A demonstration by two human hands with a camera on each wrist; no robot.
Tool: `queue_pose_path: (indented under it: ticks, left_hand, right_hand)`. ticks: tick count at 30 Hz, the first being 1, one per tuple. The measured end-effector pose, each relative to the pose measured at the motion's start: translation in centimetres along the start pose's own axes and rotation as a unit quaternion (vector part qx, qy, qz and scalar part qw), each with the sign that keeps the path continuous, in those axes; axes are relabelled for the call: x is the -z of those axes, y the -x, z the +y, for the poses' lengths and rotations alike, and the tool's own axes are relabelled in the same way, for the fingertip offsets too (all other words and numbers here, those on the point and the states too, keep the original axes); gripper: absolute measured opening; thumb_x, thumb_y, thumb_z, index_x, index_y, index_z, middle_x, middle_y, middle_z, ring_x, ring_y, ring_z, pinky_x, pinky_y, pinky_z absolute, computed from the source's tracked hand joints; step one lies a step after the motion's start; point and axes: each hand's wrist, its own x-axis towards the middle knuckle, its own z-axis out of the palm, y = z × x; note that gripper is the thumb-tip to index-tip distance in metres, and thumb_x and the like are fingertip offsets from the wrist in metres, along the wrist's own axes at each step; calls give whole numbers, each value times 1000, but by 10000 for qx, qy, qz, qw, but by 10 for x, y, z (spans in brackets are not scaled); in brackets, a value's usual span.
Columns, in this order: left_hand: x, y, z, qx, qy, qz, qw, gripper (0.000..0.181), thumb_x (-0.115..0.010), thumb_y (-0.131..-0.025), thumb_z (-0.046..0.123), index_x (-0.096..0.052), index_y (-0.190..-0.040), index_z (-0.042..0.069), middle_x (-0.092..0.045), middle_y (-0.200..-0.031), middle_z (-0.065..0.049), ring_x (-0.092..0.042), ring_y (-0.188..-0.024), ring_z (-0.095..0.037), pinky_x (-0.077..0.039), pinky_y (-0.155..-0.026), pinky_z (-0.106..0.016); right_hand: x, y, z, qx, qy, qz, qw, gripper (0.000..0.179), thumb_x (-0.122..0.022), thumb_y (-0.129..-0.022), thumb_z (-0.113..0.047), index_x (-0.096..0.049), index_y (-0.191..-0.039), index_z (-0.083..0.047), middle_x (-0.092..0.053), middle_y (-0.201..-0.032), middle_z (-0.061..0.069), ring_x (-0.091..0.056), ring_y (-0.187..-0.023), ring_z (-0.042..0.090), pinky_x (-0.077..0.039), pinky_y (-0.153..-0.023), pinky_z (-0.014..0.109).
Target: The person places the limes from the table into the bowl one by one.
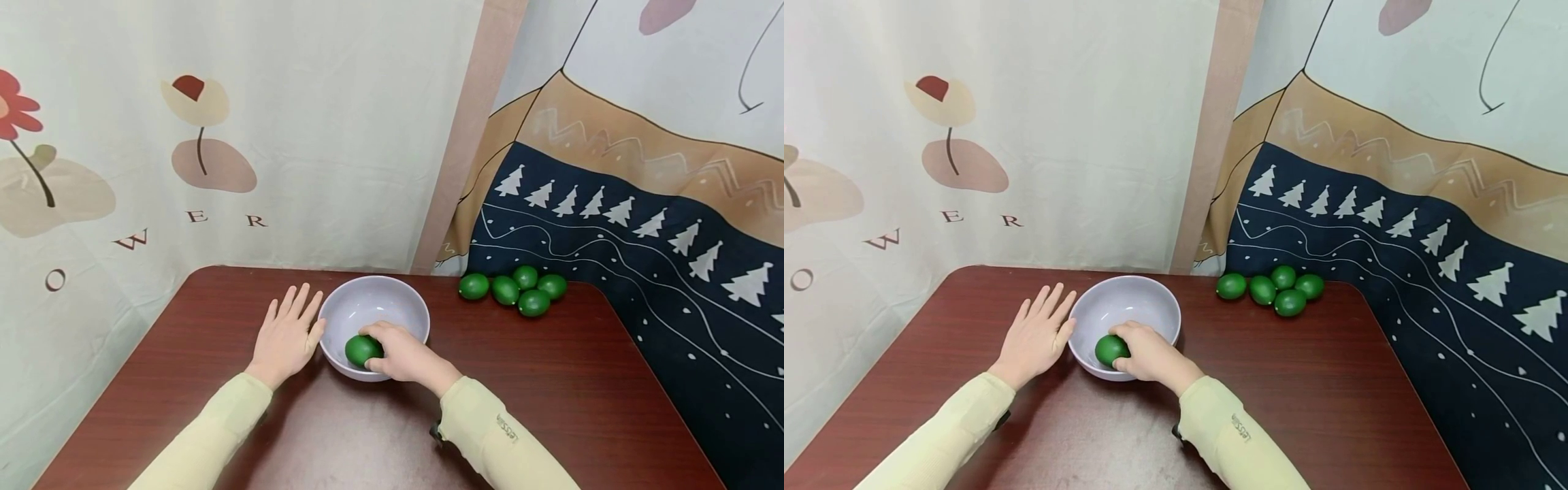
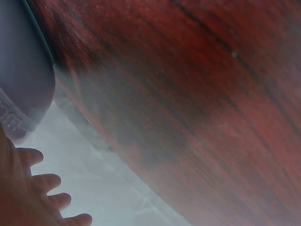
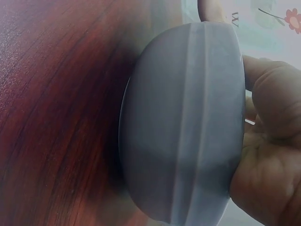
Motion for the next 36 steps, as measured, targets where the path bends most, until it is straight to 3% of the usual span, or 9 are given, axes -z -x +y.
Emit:
queue_pose_path:
  ticks: [19, 27, 36]
  left_hand:
    - [0, 0, 0, -26, -69, 52, 10000, 59, -39, -109, 41, -39, -160, 10, -29, -168, -18, -23, -156, -41, -19, -123, -63]
    - [0, 1, 0, -12, -33, 38, 10000, 60, -39, -109, 40, -39, -160, 10, -29, -167, -19, -22, -156, -41, -17, -123, -63]
    - [2, 1, 0, -10, -11, -3, 10000, 60, -39, -110, 40, -38, -160, 10, -27, -169, -18, -19, -157, -40, -15, -124, -63]
  right_hand:
    - [1, -5, -7, -504, 259, -274, 9980, 45, -80, -90, -15, -65, -132, -4, -68, -125, 9, -64, -111, 21, -52, -97, 30]
    - [1, -3, -7, -473, 257, -231, 9983, 47, -78, -93, -18, -64, -134, -2, -67, -130, 11, -63, -116, 24, -51, -101, 32]
    - [0, -1, -6, -326, 202, -41, 9993, 40, -77, -93, -16, -66, -129, -3, -67, -126, 10, -62, -112, 22, -52, -96, 32]
